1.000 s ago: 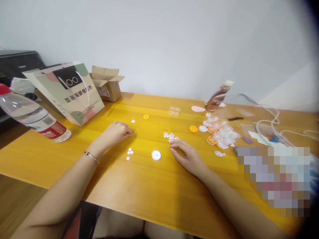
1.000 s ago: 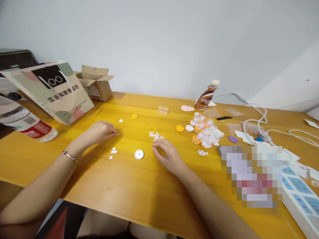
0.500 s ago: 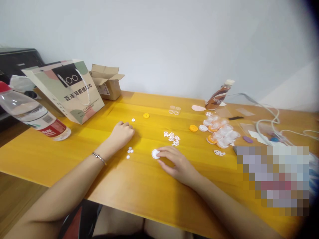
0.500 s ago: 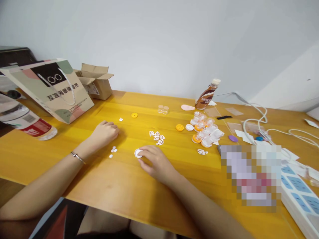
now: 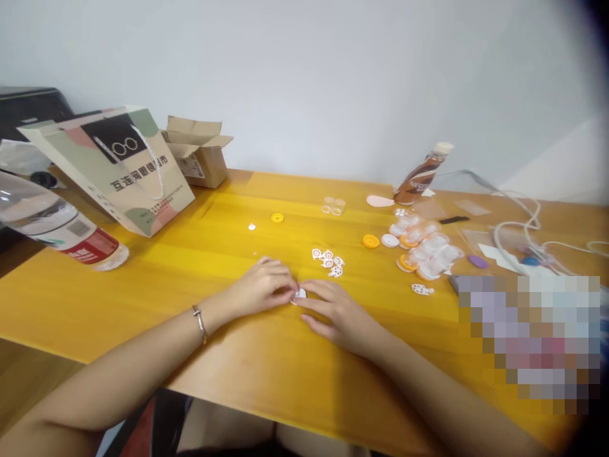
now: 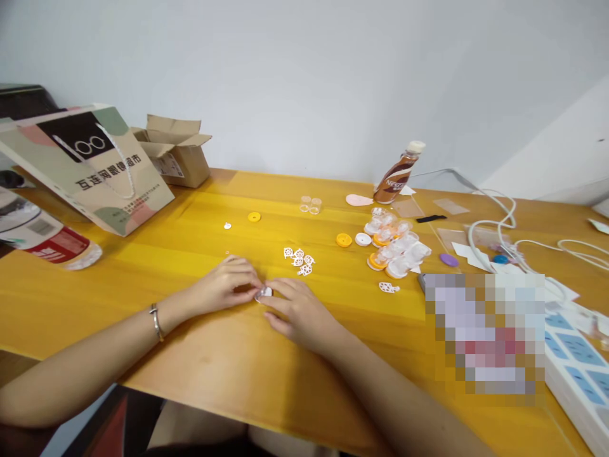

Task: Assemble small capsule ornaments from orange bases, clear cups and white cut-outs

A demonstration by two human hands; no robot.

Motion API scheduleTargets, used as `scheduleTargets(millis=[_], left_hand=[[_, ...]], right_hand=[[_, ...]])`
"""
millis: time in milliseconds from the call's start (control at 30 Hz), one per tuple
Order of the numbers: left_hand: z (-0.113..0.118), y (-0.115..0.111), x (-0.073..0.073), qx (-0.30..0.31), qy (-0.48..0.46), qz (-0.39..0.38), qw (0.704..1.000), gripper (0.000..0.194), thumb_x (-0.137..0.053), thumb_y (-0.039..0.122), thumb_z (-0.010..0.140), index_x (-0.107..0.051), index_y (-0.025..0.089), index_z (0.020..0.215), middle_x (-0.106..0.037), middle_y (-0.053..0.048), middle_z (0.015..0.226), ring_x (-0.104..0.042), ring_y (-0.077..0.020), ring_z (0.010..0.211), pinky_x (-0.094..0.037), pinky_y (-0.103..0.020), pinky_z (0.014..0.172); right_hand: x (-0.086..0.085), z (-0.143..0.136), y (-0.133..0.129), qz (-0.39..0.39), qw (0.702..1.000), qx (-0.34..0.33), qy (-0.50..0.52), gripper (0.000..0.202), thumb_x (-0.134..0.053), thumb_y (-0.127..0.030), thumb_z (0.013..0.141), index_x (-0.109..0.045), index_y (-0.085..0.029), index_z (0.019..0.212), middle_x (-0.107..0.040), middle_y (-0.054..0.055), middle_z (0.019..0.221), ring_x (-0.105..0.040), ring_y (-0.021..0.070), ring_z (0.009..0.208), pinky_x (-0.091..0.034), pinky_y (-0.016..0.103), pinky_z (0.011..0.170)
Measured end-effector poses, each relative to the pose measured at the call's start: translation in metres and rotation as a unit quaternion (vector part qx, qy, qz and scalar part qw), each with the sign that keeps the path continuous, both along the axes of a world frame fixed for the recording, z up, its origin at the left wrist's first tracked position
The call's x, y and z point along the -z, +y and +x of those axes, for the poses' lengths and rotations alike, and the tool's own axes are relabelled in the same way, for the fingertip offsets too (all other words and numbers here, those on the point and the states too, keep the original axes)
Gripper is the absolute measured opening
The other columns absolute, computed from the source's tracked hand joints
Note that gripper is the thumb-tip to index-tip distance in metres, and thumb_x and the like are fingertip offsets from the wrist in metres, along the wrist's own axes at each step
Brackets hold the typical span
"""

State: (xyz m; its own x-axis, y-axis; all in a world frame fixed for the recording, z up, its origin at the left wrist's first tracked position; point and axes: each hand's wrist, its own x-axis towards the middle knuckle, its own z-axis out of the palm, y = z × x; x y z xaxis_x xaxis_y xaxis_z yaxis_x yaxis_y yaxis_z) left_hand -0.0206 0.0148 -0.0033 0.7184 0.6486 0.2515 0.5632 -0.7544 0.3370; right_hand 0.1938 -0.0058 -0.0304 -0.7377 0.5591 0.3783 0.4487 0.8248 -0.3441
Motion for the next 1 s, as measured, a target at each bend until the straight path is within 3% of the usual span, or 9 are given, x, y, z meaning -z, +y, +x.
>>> scheduleTargets(millis=[300, 700, 867, 1000], left_hand=[[0.0012, -0.0004, 0.0055, 0.009, -0.018, 0.013, 1.0, 0.015, -0.048, 0.027, 0.086, -0.062, 0.021, 0.088, -0.063, 0.0, 0.081, -0.053, -0.0126, 0.078, -0.03, -0.029, 0.079], [0.001, -0.0012, 0.0055, 0.054, 0.035, 0.117, 0.991, 0.022, -0.043, 0.024, 0.089, -0.058, 0.023, 0.104, -0.063, -0.003, 0.097, -0.052, -0.0154, 0.093, -0.03, -0.033, 0.086], [0.0024, -0.0019, 0.0061, 0.057, 0.04, 0.103, 0.992, 0.026, -0.043, 0.024, 0.089, -0.055, 0.022, 0.111, -0.061, -0.005, 0.107, -0.051, -0.0174, 0.1, -0.031, -0.035, 0.088], [-0.0008, 0.0006, 0.005, 0.043, -0.002, 0.071, 0.997, 0.024, -0.044, 0.024, 0.088, -0.057, 0.021, 0.108, -0.063, -0.004, 0.104, -0.053, -0.0156, 0.095, -0.035, -0.033, 0.086]], right_hand=[[0.0008, 0.0004, 0.0004, 0.031, 0.999, 0.017, -0.008, 0.025, -0.051, -0.023, 0.083, -0.062, -0.022, 0.105, -0.059, 0.008, 0.115, -0.052, 0.0219, 0.109, -0.044, 0.041, 0.092], [0.0028, 0.006, 0.0054, 0.029, 0.999, 0.037, -0.008, 0.027, -0.052, -0.02, 0.082, -0.06, -0.023, 0.107, -0.058, 0.008, 0.119, -0.053, 0.0224, 0.11, -0.045, 0.043, 0.091], [0.0023, 0.0065, 0.006, 0.015, 0.999, 0.025, -0.016, 0.027, -0.05, -0.021, 0.083, -0.058, -0.022, 0.109, -0.056, 0.009, 0.12, -0.05, 0.0218, 0.113, -0.043, 0.042, 0.093], [0.0036, 0.0062, 0.0065, 0.021, 1.0, 0.021, -0.002, 0.03, -0.049, -0.019, 0.083, -0.056, -0.023, 0.112, -0.056, 0.008, 0.12, -0.051, 0.0212, 0.112, -0.043, 0.042, 0.093]])
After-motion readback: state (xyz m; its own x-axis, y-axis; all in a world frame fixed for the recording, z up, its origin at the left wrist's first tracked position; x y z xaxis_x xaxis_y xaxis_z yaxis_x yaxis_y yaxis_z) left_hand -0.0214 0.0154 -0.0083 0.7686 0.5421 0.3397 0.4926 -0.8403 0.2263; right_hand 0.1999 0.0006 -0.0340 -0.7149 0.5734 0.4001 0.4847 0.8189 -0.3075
